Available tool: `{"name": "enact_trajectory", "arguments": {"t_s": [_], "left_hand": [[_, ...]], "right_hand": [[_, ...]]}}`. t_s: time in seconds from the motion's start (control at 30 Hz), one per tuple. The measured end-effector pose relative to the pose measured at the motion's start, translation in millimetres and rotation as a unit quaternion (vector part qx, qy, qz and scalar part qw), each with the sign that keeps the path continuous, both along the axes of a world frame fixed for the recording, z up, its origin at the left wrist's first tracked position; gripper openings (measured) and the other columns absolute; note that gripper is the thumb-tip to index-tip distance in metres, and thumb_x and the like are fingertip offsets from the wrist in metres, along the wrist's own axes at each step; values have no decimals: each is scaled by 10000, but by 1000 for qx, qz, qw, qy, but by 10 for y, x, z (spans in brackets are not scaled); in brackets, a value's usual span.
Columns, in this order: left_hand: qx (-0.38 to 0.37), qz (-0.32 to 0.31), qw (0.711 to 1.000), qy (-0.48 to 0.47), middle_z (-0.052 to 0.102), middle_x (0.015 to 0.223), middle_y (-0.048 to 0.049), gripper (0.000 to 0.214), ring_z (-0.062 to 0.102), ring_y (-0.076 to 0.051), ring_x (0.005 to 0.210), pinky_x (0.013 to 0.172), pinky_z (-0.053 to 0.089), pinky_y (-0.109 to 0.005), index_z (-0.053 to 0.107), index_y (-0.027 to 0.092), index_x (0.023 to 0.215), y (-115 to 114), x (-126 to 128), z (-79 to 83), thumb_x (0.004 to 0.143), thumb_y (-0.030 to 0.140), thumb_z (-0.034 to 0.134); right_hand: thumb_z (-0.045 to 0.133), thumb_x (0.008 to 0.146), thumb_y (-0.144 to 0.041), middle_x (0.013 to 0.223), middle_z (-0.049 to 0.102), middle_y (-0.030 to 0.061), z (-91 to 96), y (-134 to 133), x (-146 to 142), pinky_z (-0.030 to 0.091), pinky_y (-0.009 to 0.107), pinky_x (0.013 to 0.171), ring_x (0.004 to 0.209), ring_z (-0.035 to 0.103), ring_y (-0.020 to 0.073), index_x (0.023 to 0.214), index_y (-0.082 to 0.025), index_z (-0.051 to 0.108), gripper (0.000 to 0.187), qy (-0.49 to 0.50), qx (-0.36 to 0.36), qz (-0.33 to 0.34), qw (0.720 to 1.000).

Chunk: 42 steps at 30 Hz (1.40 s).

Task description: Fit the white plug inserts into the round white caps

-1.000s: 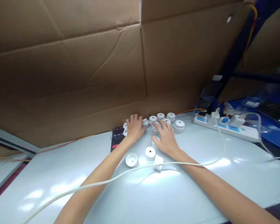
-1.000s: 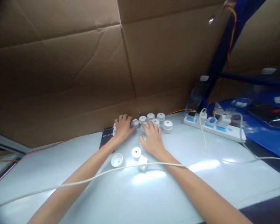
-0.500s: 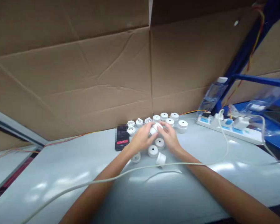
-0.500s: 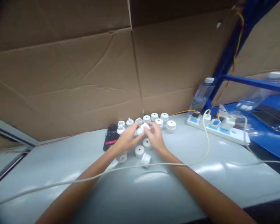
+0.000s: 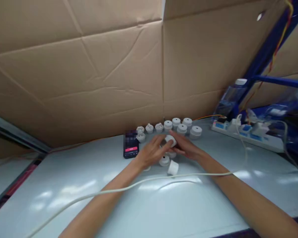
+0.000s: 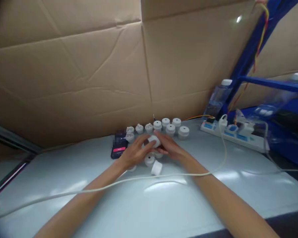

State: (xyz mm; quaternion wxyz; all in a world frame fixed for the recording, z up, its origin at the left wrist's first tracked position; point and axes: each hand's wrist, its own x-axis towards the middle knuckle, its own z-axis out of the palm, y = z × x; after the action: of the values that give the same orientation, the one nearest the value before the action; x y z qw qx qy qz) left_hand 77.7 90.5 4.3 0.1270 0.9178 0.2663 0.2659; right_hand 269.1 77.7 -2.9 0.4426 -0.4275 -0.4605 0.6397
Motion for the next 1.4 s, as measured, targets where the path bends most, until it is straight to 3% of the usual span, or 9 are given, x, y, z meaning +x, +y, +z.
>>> {"name": "enact_trajectory", "arguments": {"t_s": [0.17,0.27,0.43,0.57,0.67,0.77,0.87,1.1,1.4], "left_hand": [[-44,90,984,-148,620,1234,-160,322,614,-278,1133,998,507,-439,576,181,1233,-33,38,15,1004,393,500],[-175,148,939,-256,670,1006,-90,367,652,-214,847,829,538,-355,573,193,1186,-43,50,64,1002,499,487],[-504,174,789,-306,569,589,-12,534,514,-119,456,435,332,-231,577,183,800,16,12,137,894,706,529],[-545,170,736,-363,642,757,-9,406,639,-110,626,537,421,-186,506,187,826,19,-59,141,741,475,778],[-483,156,786,-354,649,934,4,430,679,-137,780,729,524,-251,453,219,942,26,-96,120,659,255,775],[-285,181,914,-226,641,1091,-30,478,663,-179,896,812,509,-308,484,237,1115,83,-112,111,685,180,684],[-108,199,971,-71,668,1133,-80,362,641,-251,1021,915,465,-376,542,213,1131,157,-109,112,777,194,612],[56,277,944,168,682,1264,-170,281,521,-353,1281,1064,332,-543,578,181,1164,243,-60,32,925,328,556],[138,315,909,237,702,1152,-205,303,529,-378,1205,1011,359,-575,661,147,1094,320,-22,131,888,360,600]], "right_hand": [[652,820,-714,543,628,19,-14,0,-76,405,259,421,421,511,126,738,-181,693,541,-35,136,-111,984],[723,856,-450,983,766,69,-22,-39,-81,595,386,763,843,723,240,1096,-221,732,333,-93,277,-114,950],[514,815,-40,1288,672,80,-112,-41,-1,499,455,1043,1229,622,258,1022,-255,719,362,-253,519,-133,806],[452,717,16,1259,644,106,-224,63,82,488,480,1037,1220,602,270,1056,-231,691,483,-334,504,-178,776],[463,666,-2,1186,671,114,-309,133,121,485,479,1022,1162,619,285,1044,-198,689,482,-381,442,-175,793],[530,687,-70,1111,709,104,-381,161,125,491,463,989,1077,647,291,1022,-188,699,393,-412,378,-152,815],[559,728,-122,1060,735,99,-419,161,108,492,439,968,1026,661,287,960,-185,716,287,-424,342,-125,829],[558,804,-167,1031,757,97,-420,161,82,497,384,936,979,681,259,956,-169,722,223,-424,321,-133,836],[566,836,-160,1047,743,121,-356,153,84,481,394,951,1010,672,270,987,-150,711,209,-453,313,-140,823]]}}
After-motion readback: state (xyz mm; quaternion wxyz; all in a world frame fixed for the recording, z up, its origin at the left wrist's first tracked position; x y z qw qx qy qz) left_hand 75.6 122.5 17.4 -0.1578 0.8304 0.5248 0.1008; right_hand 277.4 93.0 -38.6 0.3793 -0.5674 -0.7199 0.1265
